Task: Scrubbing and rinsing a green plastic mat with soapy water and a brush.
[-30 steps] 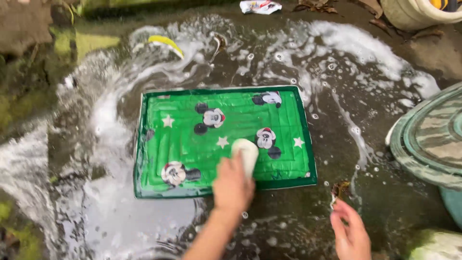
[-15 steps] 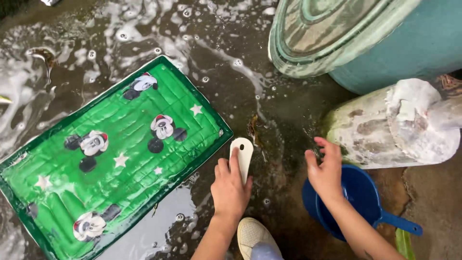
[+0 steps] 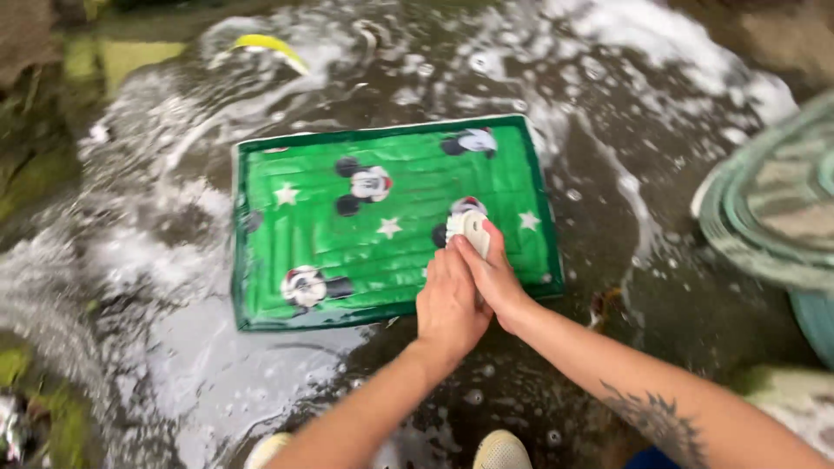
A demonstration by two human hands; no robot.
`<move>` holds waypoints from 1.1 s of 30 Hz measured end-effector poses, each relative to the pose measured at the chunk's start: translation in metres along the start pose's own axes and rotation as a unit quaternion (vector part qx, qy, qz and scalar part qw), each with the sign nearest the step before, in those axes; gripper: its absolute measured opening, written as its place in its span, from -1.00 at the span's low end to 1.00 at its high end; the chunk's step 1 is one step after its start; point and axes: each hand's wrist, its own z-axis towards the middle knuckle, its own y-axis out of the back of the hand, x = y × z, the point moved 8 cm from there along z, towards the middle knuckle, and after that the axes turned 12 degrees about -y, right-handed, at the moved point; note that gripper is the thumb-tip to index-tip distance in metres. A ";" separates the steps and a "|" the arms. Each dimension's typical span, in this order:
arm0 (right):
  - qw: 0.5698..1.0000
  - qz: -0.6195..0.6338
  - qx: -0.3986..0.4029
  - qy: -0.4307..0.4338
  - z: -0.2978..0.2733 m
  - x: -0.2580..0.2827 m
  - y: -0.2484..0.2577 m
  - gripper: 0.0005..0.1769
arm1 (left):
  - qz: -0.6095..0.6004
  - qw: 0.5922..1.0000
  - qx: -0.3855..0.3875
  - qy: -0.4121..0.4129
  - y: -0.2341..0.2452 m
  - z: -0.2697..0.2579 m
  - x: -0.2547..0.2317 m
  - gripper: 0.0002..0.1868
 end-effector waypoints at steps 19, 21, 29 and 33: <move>0.777 -0.530 -0.234 0.245 0.015 -0.025 -0.133 0.20 | 0.245 0.935 0.255 0.036 0.152 -0.129 0.241 -0.46; 0.756 -0.557 -0.297 0.173 0.019 -0.023 -0.101 0.00 | 0.274 0.942 0.196 0.006 0.157 -0.154 0.250 -0.32; 0.787 -0.500 -0.284 0.222 -0.020 -0.056 -0.252 -0.03 | 0.390 0.894 0.215 -0.049 0.115 -0.179 0.250 -0.31; 0.738 -0.544 -0.027 0.398 -0.049 -0.028 -0.341 -0.05 | 0.399 0.884 0.243 -0.032 0.127 -0.189 0.250 -0.26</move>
